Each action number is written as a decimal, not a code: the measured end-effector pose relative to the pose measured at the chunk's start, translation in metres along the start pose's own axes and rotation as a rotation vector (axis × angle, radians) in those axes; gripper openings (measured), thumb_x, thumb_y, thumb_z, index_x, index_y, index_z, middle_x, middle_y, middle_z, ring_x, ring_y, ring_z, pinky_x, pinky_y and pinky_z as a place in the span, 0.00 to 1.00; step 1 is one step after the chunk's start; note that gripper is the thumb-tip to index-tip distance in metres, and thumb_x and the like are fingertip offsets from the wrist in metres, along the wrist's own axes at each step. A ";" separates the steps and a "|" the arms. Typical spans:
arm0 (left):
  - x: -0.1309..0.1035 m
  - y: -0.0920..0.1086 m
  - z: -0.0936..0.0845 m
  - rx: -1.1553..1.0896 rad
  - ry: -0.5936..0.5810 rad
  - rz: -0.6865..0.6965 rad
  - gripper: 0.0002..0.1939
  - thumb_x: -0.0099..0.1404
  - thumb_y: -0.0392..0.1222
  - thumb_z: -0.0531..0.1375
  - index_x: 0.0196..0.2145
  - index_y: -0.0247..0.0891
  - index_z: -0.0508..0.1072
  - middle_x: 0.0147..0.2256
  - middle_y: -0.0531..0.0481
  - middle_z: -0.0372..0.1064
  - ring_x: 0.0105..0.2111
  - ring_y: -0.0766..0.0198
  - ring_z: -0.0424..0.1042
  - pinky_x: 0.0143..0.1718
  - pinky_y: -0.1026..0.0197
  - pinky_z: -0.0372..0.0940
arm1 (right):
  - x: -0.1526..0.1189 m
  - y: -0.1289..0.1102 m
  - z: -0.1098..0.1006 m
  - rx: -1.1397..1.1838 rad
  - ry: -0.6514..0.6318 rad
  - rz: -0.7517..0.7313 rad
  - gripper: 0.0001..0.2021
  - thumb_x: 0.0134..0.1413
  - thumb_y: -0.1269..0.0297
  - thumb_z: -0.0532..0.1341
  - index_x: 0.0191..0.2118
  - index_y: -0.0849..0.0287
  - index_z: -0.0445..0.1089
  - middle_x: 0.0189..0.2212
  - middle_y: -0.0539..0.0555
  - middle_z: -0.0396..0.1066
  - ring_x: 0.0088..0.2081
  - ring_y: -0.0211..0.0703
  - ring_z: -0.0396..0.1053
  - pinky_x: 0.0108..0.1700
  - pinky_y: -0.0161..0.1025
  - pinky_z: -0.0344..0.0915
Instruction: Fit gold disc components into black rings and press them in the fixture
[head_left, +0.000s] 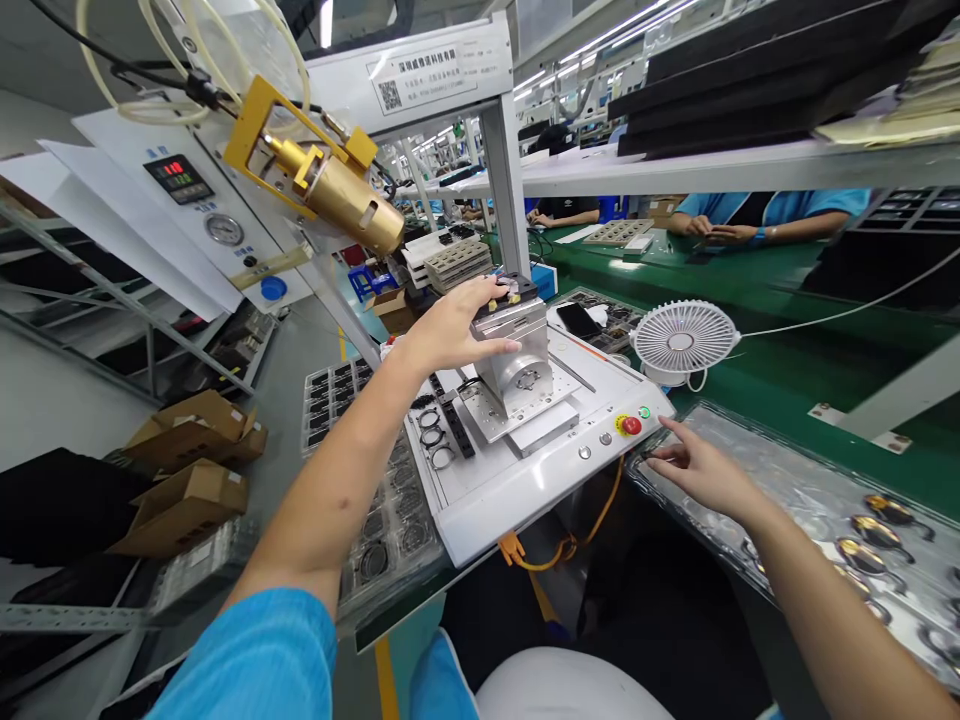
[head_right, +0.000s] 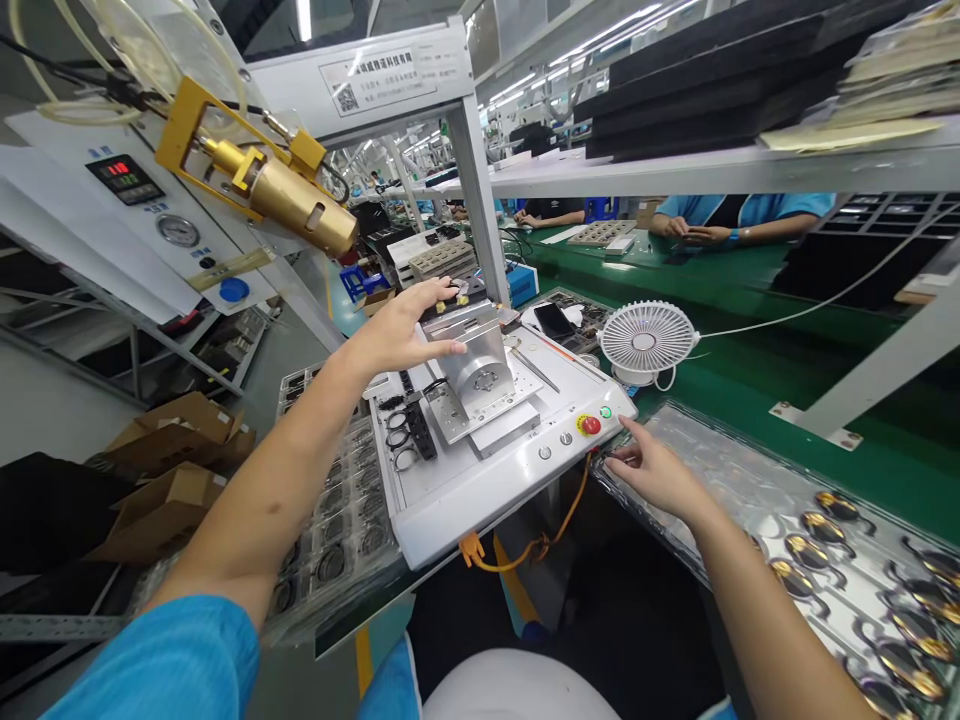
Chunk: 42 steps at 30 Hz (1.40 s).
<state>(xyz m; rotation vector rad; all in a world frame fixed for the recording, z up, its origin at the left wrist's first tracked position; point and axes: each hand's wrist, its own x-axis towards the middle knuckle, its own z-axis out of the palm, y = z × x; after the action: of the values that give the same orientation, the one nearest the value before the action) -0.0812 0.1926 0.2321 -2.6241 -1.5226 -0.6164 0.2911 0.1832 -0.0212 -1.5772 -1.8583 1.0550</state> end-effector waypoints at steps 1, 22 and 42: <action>0.001 0.000 0.000 -0.009 -0.003 0.003 0.43 0.59 0.67 0.65 0.64 0.39 0.66 0.69 0.36 0.57 0.70 0.42 0.54 0.70 0.40 0.50 | 0.000 -0.002 0.003 -0.061 -0.002 -0.013 0.44 0.54 0.53 0.62 0.72 0.65 0.49 0.41 0.60 0.79 0.41 0.56 0.77 0.46 0.49 0.72; -0.222 0.128 0.186 -1.121 -0.114 -0.548 0.20 0.67 0.52 0.65 0.55 0.52 0.75 0.52 0.43 0.78 0.52 0.49 0.78 0.58 0.43 0.71 | -0.060 -0.024 0.042 0.073 -0.090 -0.210 0.34 0.54 0.56 0.68 0.66 0.57 0.62 0.42 0.58 0.78 0.39 0.52 0.76 0.45 0.47 0.71; -0.240 0.160 0.264 -1.770 0.039 -0.874 0.23 0.53 0.39 0.76 0.47 0.40 0.80 0.47 0.42 0.80 0.42 0.57 0.81 0.49 0.53 0.72 | -0.106 0.028 -0.018 -0.659 0.174 0.216 0.15 0.65 0.65 0.60 0.53 0.64 0.75 0.45 0.67 0.74 0.44 0.58 0.75 0.47 0.47 0.69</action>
<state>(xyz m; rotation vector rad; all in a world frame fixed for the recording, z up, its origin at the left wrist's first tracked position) 0.0316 -0.0258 -0.0724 -1.9171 -2.7832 -3.2026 0.3452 0.0861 -0.0208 -2.1904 -2.0602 0.3588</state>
